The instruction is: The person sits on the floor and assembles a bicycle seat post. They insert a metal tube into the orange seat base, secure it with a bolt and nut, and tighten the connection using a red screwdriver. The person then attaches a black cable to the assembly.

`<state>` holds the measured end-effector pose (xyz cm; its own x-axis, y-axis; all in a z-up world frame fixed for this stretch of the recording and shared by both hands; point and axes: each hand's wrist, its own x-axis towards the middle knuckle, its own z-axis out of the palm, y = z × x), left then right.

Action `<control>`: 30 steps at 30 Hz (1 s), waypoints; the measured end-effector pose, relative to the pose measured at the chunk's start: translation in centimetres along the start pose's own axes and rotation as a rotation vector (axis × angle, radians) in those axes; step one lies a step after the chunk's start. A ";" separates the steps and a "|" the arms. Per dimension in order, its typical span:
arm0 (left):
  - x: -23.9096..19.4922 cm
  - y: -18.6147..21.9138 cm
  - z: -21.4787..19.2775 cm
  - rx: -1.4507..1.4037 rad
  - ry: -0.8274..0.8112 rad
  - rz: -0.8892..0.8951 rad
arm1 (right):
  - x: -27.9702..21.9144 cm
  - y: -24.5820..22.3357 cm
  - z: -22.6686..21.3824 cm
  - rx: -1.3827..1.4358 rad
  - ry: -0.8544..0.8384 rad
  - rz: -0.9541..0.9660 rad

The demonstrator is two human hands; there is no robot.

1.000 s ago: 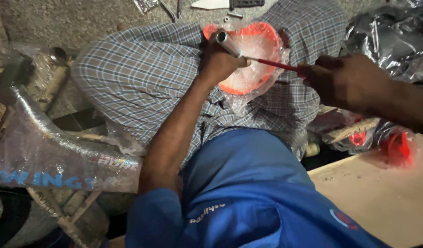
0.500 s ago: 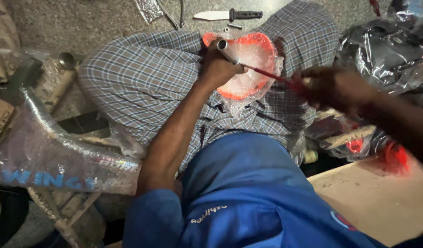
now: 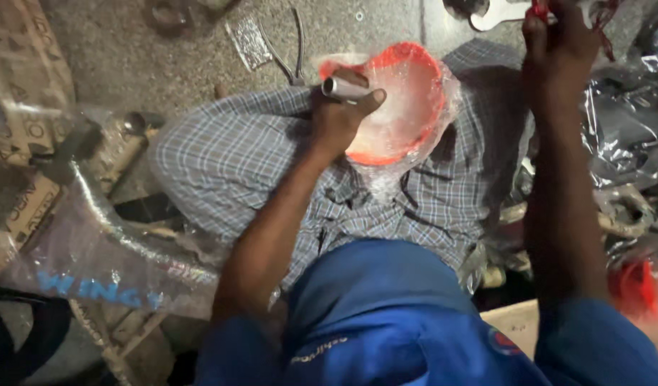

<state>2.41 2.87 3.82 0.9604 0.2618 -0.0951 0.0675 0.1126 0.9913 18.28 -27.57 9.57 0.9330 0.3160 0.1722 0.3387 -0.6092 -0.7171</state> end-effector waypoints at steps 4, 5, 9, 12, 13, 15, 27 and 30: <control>5.4 4.8 -3.4 0.107 -0.102 0.144 | 4.6 0.5 6.3 0.305 0.087 -0.124; 7.0 5.9 -4.0 0.127 -0.174 0.185 | 5.7 -0.2 7.7 0.501 -0.072 0.126; 12.1 8.0 -2.1 0.171 -0.481 0.471 | 8.8 -4.6 11.4 1.046 -0.407 0.504; 13.1 6.4 -0.7 0.321 -0.423 0.583 | 9.7 -6.8 15.2 1.395 -0.587 0.658; 13.0 5.4 -0.2 0.297 -0.400 0.561 | 9.5 -6.6 15.8 1.507 -0.648 0.733; 12.3 3.9 0.9 0.179 -0.289 0.384 | 9.9 -5.5 16.4 1.442 -0.604 0.662; 14.1 1.8 0.3 -0.325 0.498 -0.060 | 8.3 -5.6 19.7 1.094 0.023 0.241; 12.8 2.9 1.4 -0.107 0.361 0.164 | 8.3 -5.4 19.4 1.144 -0.134 0.564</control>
<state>15.23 5.19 5.58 0.7979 0.6024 0.0191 -0.1259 0.1357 0.9827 21.84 -7.51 1.79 0.8707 0.3303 -0.3643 -0.4562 0.2658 -0.8493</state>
